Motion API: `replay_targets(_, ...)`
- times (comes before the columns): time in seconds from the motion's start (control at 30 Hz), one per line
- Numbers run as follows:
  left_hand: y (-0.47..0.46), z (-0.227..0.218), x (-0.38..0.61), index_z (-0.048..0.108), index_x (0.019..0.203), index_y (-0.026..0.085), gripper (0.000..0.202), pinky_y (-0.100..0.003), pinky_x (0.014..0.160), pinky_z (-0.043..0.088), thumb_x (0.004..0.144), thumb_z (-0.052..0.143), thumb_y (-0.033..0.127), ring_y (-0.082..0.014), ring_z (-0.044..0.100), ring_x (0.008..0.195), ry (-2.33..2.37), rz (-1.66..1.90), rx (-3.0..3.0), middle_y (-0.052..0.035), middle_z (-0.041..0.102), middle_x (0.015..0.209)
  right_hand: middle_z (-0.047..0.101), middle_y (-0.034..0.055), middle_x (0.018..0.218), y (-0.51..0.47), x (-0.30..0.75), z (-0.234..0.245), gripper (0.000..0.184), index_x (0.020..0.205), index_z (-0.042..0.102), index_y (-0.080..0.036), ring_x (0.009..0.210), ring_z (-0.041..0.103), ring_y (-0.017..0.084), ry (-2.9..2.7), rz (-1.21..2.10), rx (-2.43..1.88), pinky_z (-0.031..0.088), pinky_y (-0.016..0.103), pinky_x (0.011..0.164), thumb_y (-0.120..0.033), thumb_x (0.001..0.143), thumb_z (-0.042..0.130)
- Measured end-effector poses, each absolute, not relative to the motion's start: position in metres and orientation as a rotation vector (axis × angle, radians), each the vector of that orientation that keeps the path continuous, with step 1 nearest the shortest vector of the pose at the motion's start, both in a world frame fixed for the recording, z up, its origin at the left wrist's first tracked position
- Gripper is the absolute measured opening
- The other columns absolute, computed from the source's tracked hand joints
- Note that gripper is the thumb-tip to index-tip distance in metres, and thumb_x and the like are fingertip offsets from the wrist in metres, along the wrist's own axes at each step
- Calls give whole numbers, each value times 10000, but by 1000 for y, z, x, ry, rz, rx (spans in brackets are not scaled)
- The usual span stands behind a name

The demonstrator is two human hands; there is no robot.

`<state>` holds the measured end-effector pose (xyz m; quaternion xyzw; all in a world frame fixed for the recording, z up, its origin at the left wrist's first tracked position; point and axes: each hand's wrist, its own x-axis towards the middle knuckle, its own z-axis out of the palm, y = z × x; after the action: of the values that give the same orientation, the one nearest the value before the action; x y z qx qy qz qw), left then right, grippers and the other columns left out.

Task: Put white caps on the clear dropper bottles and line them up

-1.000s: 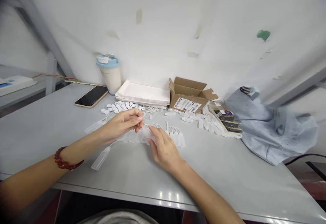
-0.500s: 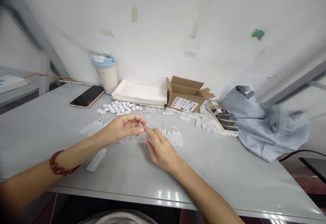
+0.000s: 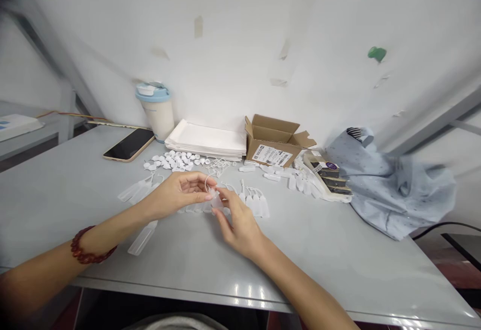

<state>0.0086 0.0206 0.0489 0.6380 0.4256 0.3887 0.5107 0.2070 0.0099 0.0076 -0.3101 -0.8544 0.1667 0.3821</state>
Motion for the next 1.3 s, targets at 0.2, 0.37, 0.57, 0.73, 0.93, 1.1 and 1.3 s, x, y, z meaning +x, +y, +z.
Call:
replay_targets(0.2,18,48,11,669,1001,178,278,-321,805,516,763,687,320,-187,631,863,1082,1000,1655,-51,685,964,625,94,1057,8,205,15,356,1277,447,-242,945,684,219,-2050,629,-841,596,376,770,-212,924,484)
replay_targets(0.37,13,45,14,668,855,179,87,-281,692,495,840,603,236,-163,625,750,1259,1184,2066,-32,696,812,621,93,1081,6,204,20,306,1212,476,-226,894,712,230,-1886,885,-978,579,307,622,-300,916,511)
replay_targets(0.57,9,37,19,601,1014,161,159,-325,804,514,855,611,167,-190,625,903,1032,1447,2453,-78,668,958,612,64,1105,7,205,27,298,1148,507,-248,905,699,199,-1615,1252,-933,543,314,759,-362,883,580)
replay_targets(0.73,7,35,21,528,1187,144,421,-395,917,501,810,696,226,-241,565,1085,941,1394,2529,-134,606,1153,653,62,1129,11,210,32,307,1143,534,-257,1014,673,235,-1420,1634,-739,482,397,917,-347,864,627)
replay_targets(0.93,7,34,24,502,1220,142,457,-411,955,489,806,692,184,-244,540,1132,838,1409,2529,-146,595,1193,701,91,1054,12,211,34,352,1170,569,-222,1090,635,269,-1340,1848,-652,433,447,966,-353,851,644)
replay_targets(1.1,4,51,12,515,1194,122,403,-388,945,489,819,660,150,-231,538,1111,792,1240,2659,-129,620,1132,681,98,1119,12,213,32,352,1206,560,-218,1103,619,240,-1480,1828,-642,426,428,977,-337,879,613)
replay_targets(1.3,-22,62,-28,475,1258,175,442,-374,998,454,850,644,194,-218,490,1181,946,895,2681,-94,585,1220,642,64,1168,10,214,37,349,1217,552,-259,1107,622,210,-1607,1784,-678,411,407,1009,-300,877,621)
